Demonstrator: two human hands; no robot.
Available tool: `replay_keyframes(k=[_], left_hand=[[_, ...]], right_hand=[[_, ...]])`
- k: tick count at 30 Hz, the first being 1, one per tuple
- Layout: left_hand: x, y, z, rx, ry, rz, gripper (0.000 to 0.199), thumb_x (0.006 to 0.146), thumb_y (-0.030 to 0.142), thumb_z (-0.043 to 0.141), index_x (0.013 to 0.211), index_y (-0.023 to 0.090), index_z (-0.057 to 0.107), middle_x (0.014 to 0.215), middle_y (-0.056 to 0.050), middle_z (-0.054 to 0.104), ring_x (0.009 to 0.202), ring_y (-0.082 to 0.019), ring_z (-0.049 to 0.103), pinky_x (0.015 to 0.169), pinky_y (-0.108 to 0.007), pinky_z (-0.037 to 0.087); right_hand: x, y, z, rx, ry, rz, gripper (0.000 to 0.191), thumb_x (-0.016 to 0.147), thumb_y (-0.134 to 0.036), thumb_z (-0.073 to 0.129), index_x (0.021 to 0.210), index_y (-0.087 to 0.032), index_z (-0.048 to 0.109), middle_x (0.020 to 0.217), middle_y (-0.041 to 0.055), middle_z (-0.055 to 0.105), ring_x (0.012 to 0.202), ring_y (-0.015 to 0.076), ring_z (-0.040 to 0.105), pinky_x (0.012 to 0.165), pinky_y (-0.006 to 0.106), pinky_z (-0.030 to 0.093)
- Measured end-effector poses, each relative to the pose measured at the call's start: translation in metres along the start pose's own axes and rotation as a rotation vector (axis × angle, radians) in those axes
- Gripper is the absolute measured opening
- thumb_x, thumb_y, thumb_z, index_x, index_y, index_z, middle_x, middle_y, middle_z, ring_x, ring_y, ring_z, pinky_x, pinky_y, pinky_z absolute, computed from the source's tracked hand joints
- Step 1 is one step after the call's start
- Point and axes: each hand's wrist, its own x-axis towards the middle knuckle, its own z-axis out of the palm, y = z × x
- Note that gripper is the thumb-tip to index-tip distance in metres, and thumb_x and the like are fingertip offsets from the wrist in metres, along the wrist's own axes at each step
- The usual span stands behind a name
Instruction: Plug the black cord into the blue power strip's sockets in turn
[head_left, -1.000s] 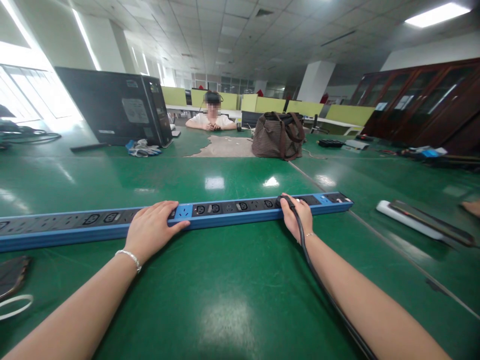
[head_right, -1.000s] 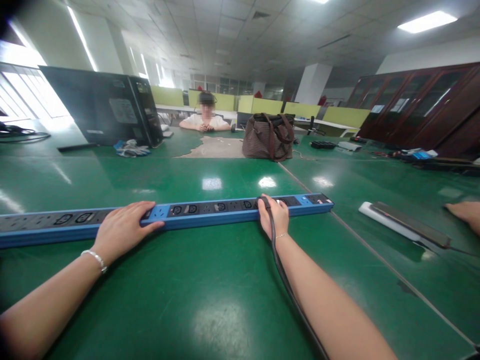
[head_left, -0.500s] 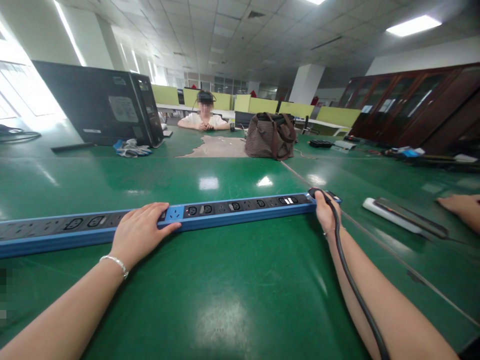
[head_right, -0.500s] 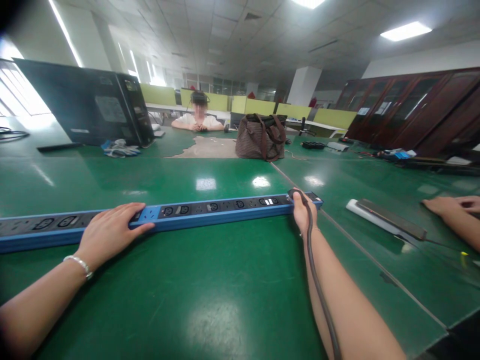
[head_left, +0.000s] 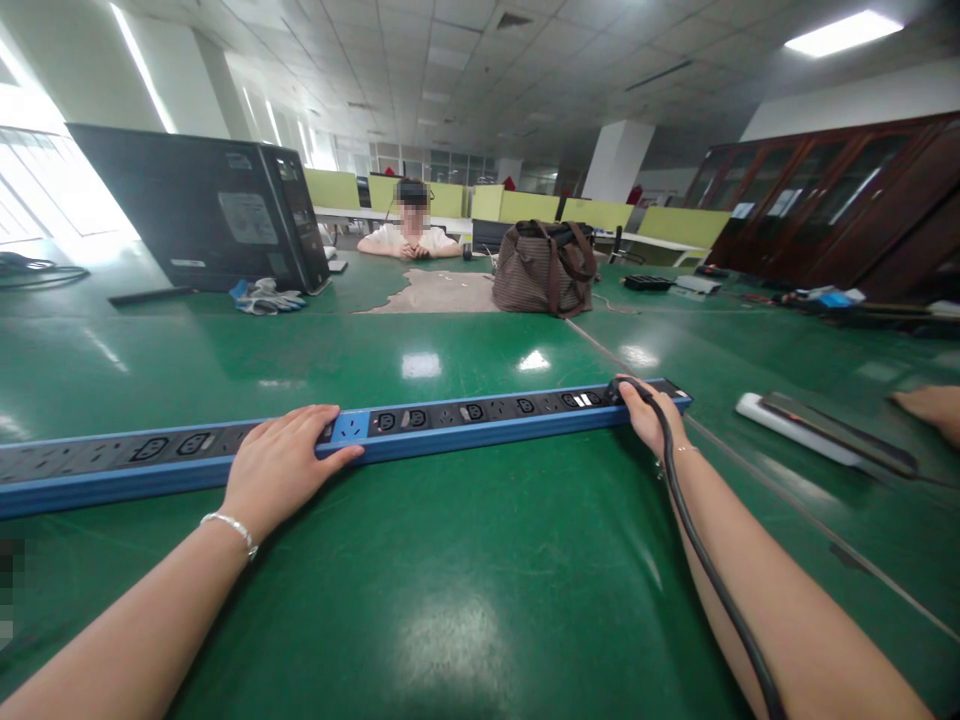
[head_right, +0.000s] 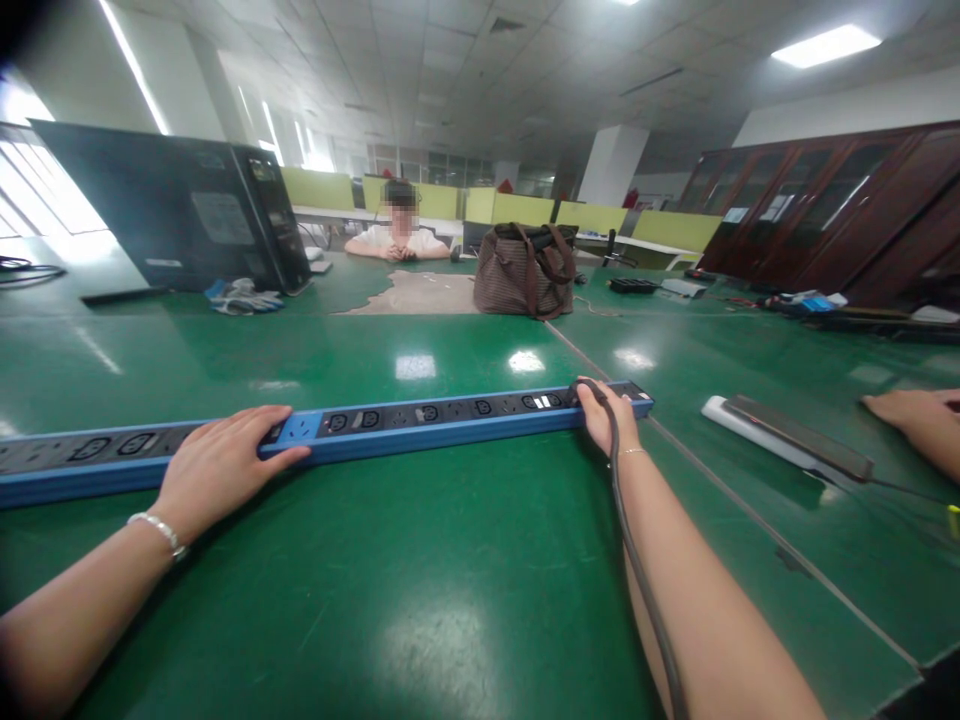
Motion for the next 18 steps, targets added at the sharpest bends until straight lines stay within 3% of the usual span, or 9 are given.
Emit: replay_keyframes(k=[6,12,18], left_hand=[[0.000,0.000,0.000,0.010,-0.018,-0.010,0.064,0.082,0.062,0.040,0.125,0.016,0.052,0.128,-0.014,0.059,0.117,-0.031,0.054,0.099,-0.046,0.038],[0.001,-0.001,0.001,0.020,-0.014,0.000,0.065,0.082,0.062,0.040,0.125,0.015,0.053,0.128,-0.015,0.059,0.116,-0.031,0.054,0.099,-0.045,0.039],[0.000,0.001,-0.002,0.021,-0.018,-0.001,0.064,0.083,0.062,0.039,0.125,0.015,0.053,0.127,-0.015,0.059,0.116,-0.031,0.054,0.098,-0.046,0.039]], right_hand=[[-0.004,-0.002,0.003,-0.095,-0.066,0.022,0.038,0.085,-0.040,0.042,0.106,-0.024,0.068,0.109,0.0075,0.069,0.114,0.0274,0.055,0.105,0.056,0.026],[-0.013,-0.005,0.004,-0.160,-0.043,-0.010,0.042,0.086,-0.040,0.040,0.116,-0.024,0.064,0.123,0.0077,0.062,0.127,0.0297,0.044,0.105,0.056,0.028],[-0.014,-0.002,0.003,-0.198,-0.047,0.053,0.042,0.086,-0.046,0.043,0.118,-0.029,0.063,0.124,0.0069,0.061,0.127,0.0306,0.043,0.105,0.056,0.027]])
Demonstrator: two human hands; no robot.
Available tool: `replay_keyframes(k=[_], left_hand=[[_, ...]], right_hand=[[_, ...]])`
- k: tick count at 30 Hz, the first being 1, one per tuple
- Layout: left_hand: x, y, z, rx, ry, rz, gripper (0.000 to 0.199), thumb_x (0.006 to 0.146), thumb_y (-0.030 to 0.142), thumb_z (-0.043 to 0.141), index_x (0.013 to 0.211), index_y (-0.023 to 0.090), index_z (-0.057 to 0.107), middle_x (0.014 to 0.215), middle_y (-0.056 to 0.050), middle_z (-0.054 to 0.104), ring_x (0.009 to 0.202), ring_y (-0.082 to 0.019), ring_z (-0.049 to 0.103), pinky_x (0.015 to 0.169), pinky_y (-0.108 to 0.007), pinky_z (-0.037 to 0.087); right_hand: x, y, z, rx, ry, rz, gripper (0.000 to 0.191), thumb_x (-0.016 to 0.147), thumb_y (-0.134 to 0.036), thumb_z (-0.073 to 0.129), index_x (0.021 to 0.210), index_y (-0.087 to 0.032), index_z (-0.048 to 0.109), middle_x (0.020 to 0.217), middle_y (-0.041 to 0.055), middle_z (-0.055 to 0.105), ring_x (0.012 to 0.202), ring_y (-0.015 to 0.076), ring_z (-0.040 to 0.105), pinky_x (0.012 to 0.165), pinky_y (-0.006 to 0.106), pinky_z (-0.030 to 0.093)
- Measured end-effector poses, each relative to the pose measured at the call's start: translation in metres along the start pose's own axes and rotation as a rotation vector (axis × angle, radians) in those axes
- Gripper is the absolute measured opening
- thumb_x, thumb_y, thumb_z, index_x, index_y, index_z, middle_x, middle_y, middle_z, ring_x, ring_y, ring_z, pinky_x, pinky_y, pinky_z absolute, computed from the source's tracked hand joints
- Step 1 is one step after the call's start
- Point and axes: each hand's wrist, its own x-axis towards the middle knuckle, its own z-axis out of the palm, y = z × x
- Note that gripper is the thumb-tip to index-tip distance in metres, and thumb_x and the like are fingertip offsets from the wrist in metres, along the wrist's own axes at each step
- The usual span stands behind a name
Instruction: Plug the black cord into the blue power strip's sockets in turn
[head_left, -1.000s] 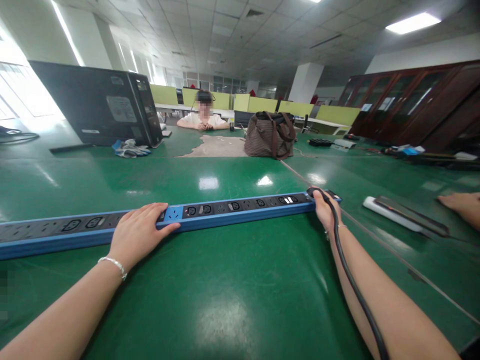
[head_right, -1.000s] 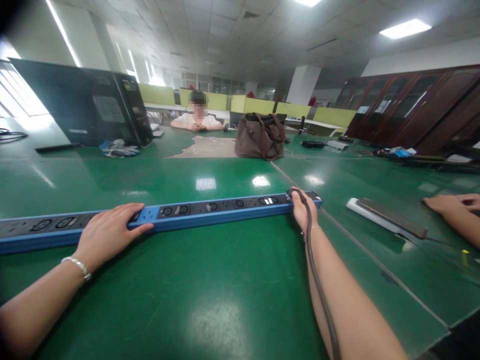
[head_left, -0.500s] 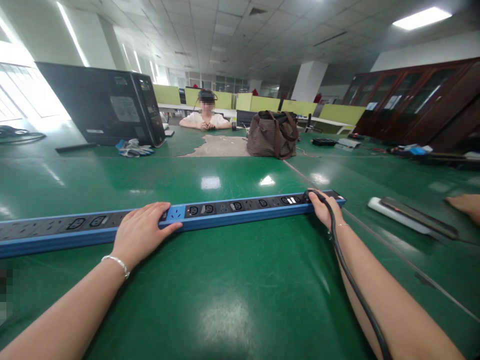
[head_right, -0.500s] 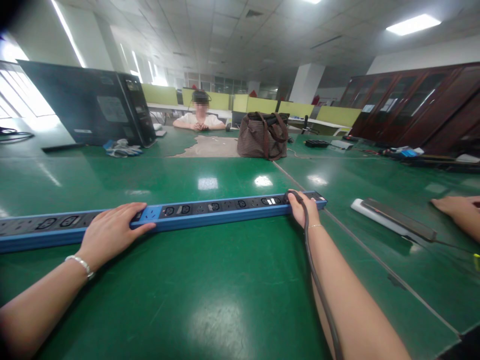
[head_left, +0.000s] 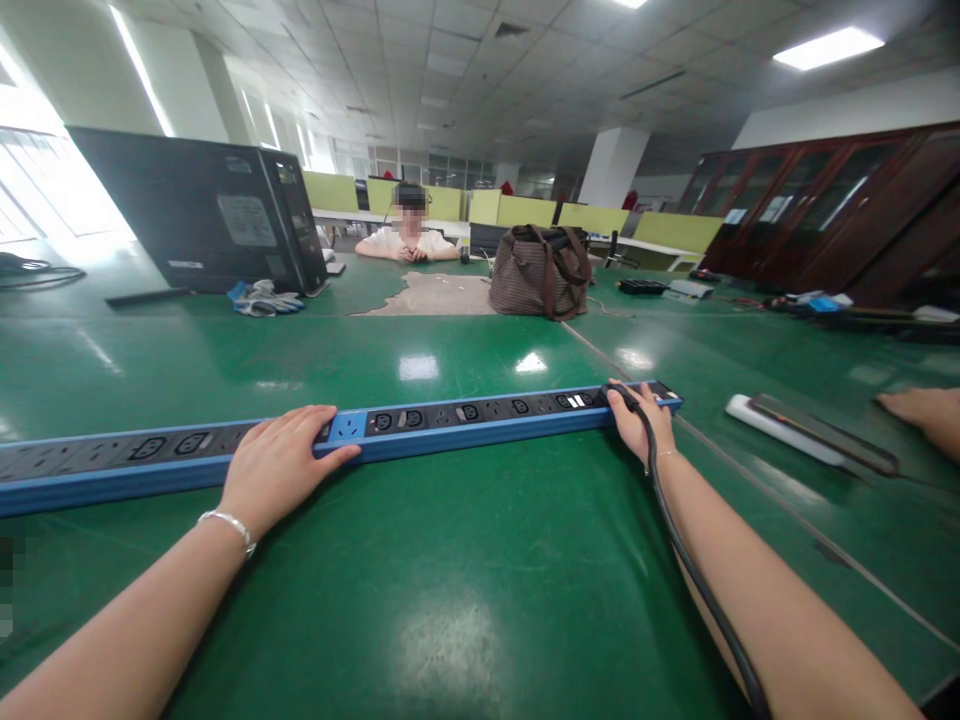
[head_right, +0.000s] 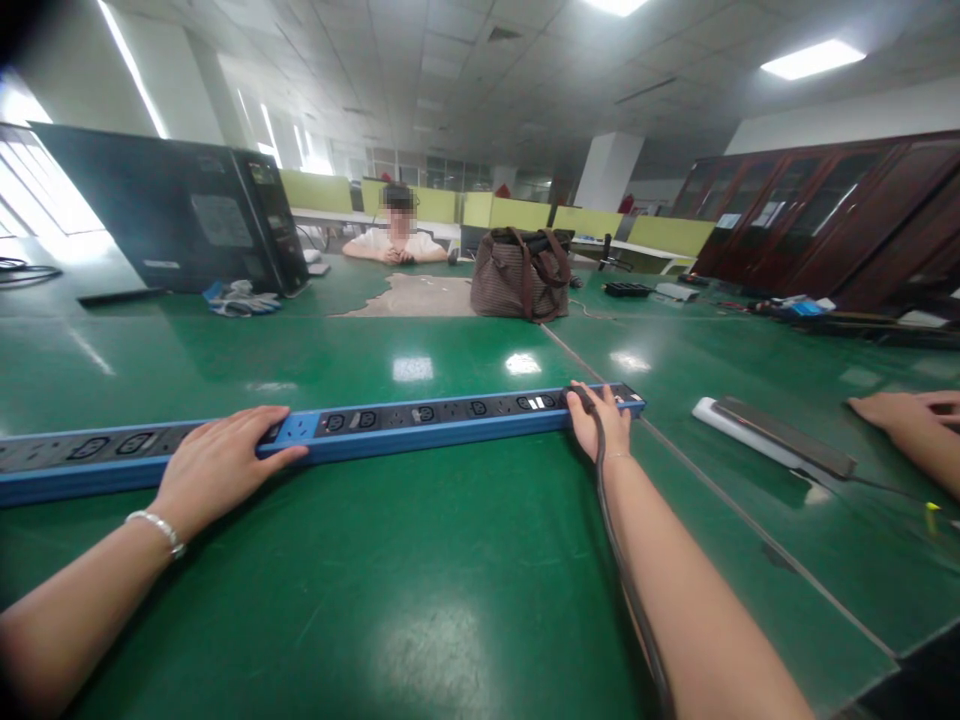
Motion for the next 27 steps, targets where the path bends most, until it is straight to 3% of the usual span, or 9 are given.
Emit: replay_keyframes(k=[6,15,19,27], left_hand=[[0.0000,0.0010,-0.0014,-0.024,0.013,0.005,0.065,0.083,0.060,0.040,0.125,0.013,0.053,0.126,-0.017,0.060,0.115,-0.033,0.055,0.097,-0.048,0.040],[-0.0004,-0.0009,0.0009,-0.029,0.008,-0.007,0.064,0.083,0.060,0.041,0.125,0.015,0.053,0.127,-0.016,0.059,0.116,-0.033,0.054,0.098,-0.049,0.039],[-0.0003,-0.0002,0.0005,-0.029,0.003,-0.005,0.065,0.082,0.061,0.041,0.125,0.013,0.053,0.127,-0.016,0.059,0.116,-0.033,0.054,0.099,-0.048,0.039],[0.0000,-0.0016,0.0018,-0.017,0.006,-0.001,0.066,0.082,0.061,0.040,0.126,0.013,0.052,0.127,-0.016,0.059,0.116,-0.033,0.054,0.098,-0.048,0.039]], right_hand=[[0.0070,0.0015,-0.0009,0.016,-0.028,0.037,0.038,0.084,-0.048,0.047,0.110,-0.030,0.069,0.117,0.0083,0.064,0.121,0.0316,0.048,0.103,0.058,0.028],[-0.0001,-0.0013,-0.0034,0.037,-0.033,-0.021,0.041,0.086,-0.045,0.041,0.116,-0.028,0.065,0.119,0.0077,0.064,0.124,0.0294,0.046,0.104,0.053,0.032],[0.0001,-0.0029,-0.0027,0.067,0.027,0.021,0.038,0.084,-0.045,0.045,0.111,-0.029,0.068,0.115,0.0071,0.066,0.120,0.0291,0.050,0.101,0.052,0.035],[0.0019,-0.0012,0.0040,0.155,0.076,-0.036,0.040,0.084,-0.046,0.042,0.103,-0.023,0.070,0.105,0.0060,0.070,0.110,0.0257,0.058,0.107,0.051,0.026]])
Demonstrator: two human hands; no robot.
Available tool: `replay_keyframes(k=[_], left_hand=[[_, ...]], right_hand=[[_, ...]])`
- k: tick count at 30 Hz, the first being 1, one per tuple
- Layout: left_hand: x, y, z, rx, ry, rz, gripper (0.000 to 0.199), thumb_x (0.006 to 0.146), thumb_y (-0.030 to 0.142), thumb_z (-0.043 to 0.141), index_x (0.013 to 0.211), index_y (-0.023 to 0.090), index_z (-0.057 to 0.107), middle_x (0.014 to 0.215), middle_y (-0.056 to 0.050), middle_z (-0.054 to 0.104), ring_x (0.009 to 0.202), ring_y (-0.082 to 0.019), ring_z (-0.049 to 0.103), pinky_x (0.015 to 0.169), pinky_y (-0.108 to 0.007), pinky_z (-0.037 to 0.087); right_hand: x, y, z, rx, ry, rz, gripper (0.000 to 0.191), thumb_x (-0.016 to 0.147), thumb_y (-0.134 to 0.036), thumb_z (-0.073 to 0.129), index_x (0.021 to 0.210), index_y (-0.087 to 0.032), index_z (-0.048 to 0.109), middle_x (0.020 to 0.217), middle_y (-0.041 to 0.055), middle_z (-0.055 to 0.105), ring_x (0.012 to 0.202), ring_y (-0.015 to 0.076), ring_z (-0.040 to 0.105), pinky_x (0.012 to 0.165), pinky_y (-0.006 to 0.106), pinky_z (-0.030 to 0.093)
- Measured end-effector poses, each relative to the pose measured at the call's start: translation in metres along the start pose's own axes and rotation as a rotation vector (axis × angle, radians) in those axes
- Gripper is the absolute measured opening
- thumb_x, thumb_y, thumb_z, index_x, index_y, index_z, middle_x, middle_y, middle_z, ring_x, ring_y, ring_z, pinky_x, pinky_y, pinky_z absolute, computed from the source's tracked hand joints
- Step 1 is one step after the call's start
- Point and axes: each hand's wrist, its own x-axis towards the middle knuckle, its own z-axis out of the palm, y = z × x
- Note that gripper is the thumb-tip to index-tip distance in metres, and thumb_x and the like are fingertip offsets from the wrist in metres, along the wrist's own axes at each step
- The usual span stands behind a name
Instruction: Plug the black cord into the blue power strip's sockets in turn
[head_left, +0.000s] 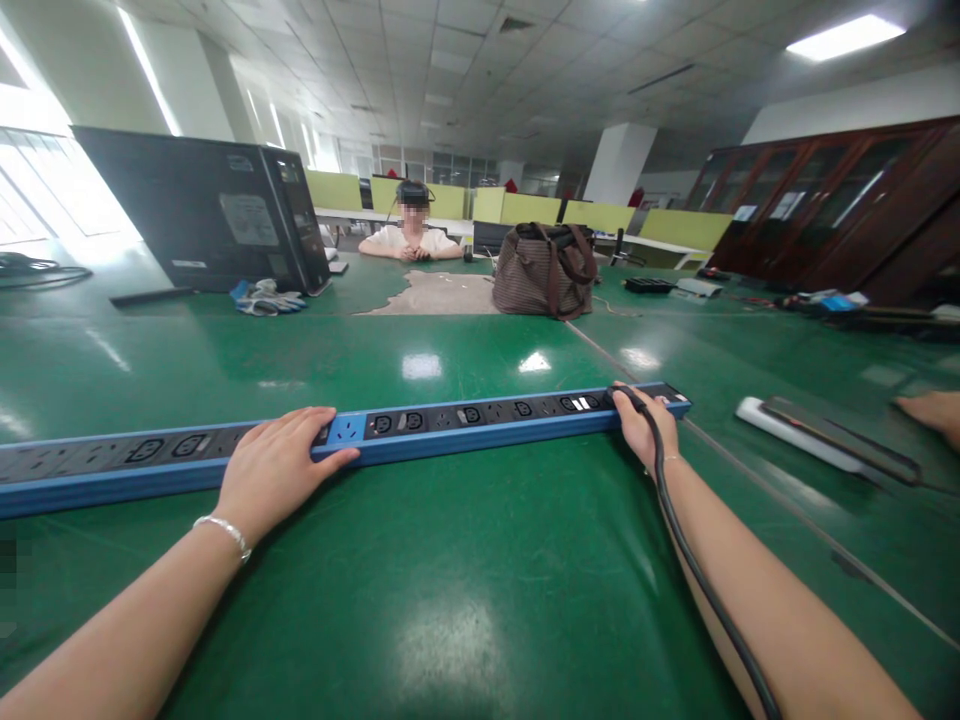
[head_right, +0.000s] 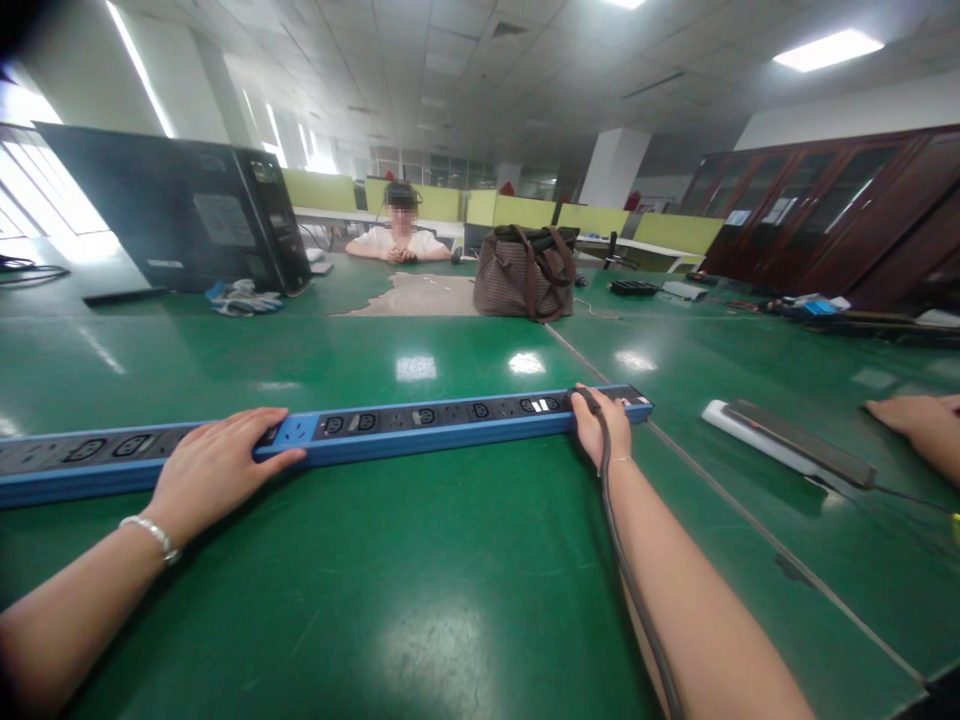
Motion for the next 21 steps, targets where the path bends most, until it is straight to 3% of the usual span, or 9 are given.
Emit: replay_keyframes(k=[7,12,15,21], left_hand=[[0.000,0.001,0.000,0.020,-0.001,-0.006,0.065,0.083,0.061,0.040,0.126,0.014,0.052,0.127,-0.015,0.059,0.116,-0.031,0.054,0.098,-0.046,0.038],[0.000,0.001,-0.001,0.010,-0.002,-0.004,0.065,0.083,0.062,0.039,0.125,0.014,0.053,0.126,-0.015,0.059,0.116,-0.032,0.054,0.098,-0.047,0.038],[0.000,0.001,0.000,0.005,0.005,-0.007,0.066,0.083,0.062,0.040,0.125,0.014,0.053,0.126,-0.016,0.059,0.116,-0.032,0.054,0.098,-0.047,0.038],[0.000,0.001,0.000,-0.004,0.008,0.001,0.065,0.082,0.061,0.040,0.125,0.014,0.053,0.126,-0.015,0.059,0.116,-0.032,0.054,0.098,-0.047,0.039]], right_hand=[[0.002,0.001,0.002,0.138,0.046,0.006,0.049,0.081,-0.057,0.044,0.097,-0.019,0.071,0.097,0.0080,0.072,0.105,0.0271,0.061,0.106,0.050,0.029],[0.015,0.005,-0.006,0.471,0.383,0.202,0.057,0.085,-0.058,0.036,0.107,-0.015,0.066,0.102,0.0104,0.069,0.094,0.0241,0.065,0.086,0.042,0.049],[0.016,0.022,-0.011,0.376,0.346,0.179,0.051,0.080,-0.057,0.049,0.101,-0.015,0.069,0.102,0.0104,0.070,0.098,0.0252,0.063,0.090,0.041,0.047],[0.015,0.047,-0.012,0.289,0.194,0.137,0.047,0.081,-0.056,0.049,0.100,-0.018,0.070,0.104,0.0084,0.070,0.104,0.0248,0.061,0.095,0.040,0.044]])
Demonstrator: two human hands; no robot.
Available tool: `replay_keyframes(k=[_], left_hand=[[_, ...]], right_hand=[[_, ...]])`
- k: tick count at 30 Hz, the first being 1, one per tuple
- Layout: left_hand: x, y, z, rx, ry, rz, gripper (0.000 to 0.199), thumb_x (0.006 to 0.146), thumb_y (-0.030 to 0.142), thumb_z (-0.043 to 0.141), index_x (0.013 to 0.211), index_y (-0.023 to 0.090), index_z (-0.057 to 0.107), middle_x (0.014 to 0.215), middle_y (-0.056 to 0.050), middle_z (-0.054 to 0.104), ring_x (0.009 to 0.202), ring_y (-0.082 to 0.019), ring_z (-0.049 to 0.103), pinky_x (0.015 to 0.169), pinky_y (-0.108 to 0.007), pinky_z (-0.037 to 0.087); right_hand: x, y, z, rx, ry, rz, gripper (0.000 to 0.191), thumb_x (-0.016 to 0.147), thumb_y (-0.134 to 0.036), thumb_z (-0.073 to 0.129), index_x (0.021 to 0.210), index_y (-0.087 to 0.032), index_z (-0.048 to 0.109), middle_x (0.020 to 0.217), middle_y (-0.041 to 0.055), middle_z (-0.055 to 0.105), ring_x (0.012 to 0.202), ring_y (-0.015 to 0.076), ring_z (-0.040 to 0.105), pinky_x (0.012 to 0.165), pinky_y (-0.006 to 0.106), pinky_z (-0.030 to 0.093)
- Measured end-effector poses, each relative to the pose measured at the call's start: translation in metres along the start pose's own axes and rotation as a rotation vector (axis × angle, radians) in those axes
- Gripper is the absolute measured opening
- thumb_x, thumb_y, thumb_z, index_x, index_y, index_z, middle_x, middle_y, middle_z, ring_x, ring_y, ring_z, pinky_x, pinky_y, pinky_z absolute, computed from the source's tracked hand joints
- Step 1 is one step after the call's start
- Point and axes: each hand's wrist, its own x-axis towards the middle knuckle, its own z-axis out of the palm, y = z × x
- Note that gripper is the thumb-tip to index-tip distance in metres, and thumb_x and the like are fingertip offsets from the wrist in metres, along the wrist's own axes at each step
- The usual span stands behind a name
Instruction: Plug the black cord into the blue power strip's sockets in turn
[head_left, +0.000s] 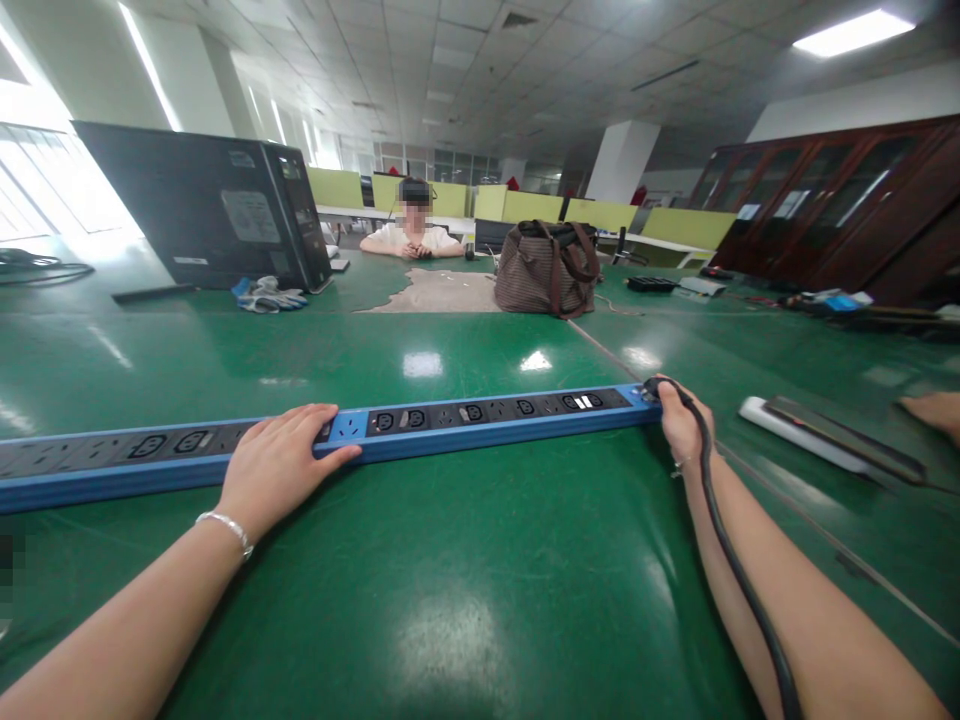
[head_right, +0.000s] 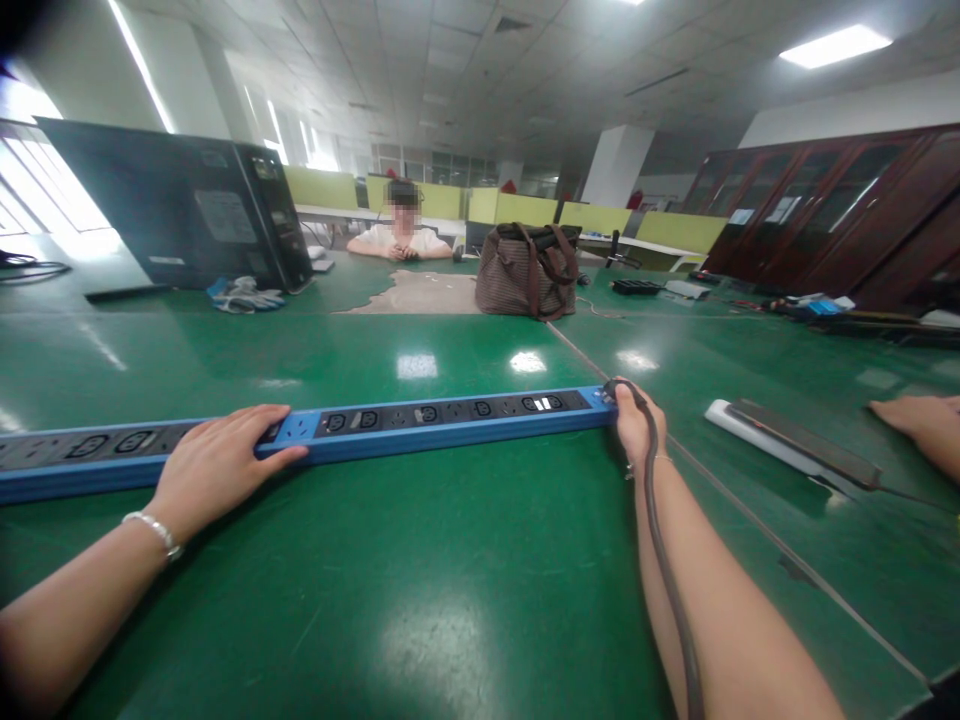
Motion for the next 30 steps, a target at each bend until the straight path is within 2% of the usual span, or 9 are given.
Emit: replay_keyframes(k=[4,10,21,30], left_hand=[[0.000,0.000,0.000,0.000,0.011,0.013,0.066,0.082,0.061,0.040,0.124,0.012,0.053,0.125,-0.016,0.060,0.115,-0.032,0.055,0.098,-0.047,0.039],[0.000,-0.001,0.001,0.001,0.012,0.014,0.065,0.082,0.061,0.041,0.124,0.012,0.054,0.124,-0.016,0.060,0.114,-0.033,0.055,0.097,-0.047,0.039],[0.000,-0.001,0.001,0.019,0.001,-0.006,0.063,0.082,0.060,0.043,0.124,0.014,0.053,0.127,-0.014,0.059,0.115,-0.031,0.055,0.098,-0.046,0.039],[0.000,-0.001,0.001,0.014,0.011,0.007,0.063,0.082,0.060,0.044,0.124,0.013,0.053,0.126,-0.015,0.060,0.115,-0.031,0.055,0.099,-0.046,0.039]], right_hand=[[0.004,-0.004,0.001,-0.045,-0.114,-0.048,0.044,0.082,-0.055,0.047,0.101,-0.022,0.070,0.104,0.0062,0.070,0.105,0.0253,0.061,0.096,0.041,0.043],[0.006,-0.015,-0.001,-0.134,-0.159,-0.008,0.041,0.081,-0.050,0.049,0.102,-0.022,0.070,0.105,0.0064,0.070,0.105,0.0266,0.061,0.095,0.041,0.044],[0.005,-0.037,0.000,-0.326,-0.259,-0.048,0.038,0.081,-0.045,0.047,0.106,-0.025,0.068,0.109,0.0065,0.069,0.109,0.0299,0.059,0.098,0.046,0.041],[-0.001,-0.039,0.003,-0.318,-0.233,-0.070,0.043,0.082,-0.046,0.044,0.110,-0.022,0.067,0.117,0.0077,0.066,0.117,0.0282,0.054,0.101,0.042,0.039]])
